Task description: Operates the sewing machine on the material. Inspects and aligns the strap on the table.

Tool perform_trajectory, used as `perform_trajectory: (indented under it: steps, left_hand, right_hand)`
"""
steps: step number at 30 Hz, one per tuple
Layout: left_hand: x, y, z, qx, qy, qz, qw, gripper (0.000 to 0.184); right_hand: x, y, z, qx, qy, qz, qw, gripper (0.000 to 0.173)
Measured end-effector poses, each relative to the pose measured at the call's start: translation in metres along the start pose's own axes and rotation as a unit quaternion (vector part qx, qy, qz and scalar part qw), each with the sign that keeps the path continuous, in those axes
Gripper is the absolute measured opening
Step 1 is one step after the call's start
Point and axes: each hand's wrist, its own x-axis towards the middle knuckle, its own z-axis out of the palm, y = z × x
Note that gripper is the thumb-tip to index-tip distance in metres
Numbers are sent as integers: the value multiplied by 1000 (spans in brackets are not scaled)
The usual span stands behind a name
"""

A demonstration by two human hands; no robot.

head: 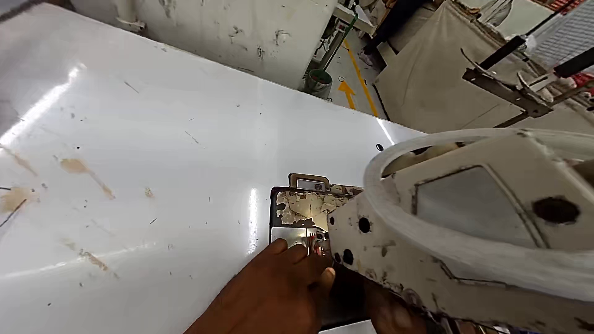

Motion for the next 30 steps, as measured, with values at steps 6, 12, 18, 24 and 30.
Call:
perform_trajectory:
  steps: [6, 12, 18, 24, 30]
  left_hand:
    - [-2, -6, 6, 38, -7, -15, 999, 34]
    - [2, -25, -10, 112, 97, -243, 959, 20]
    - [1, -31, -12, -30, 10, -201, 979, 39]
    - [6, -33, -14, -36, -36, -192, 980, 19]
    - [8, -31, -13, 33, -20, -174, 984, 10]
  right_hand:
    - [-13, 30, -23, -207, 299, -5, 931, 26]
    - [9, -12, 28, -150, 369, 53, 916, 32]
    - [48, 14, 2, -70, 320, -49, 944, 29]
    - [52, -2, 11, -286, 275, 30, 918, 25]
    - [10, -28, 42, -600, 213, 9, 771, 41]
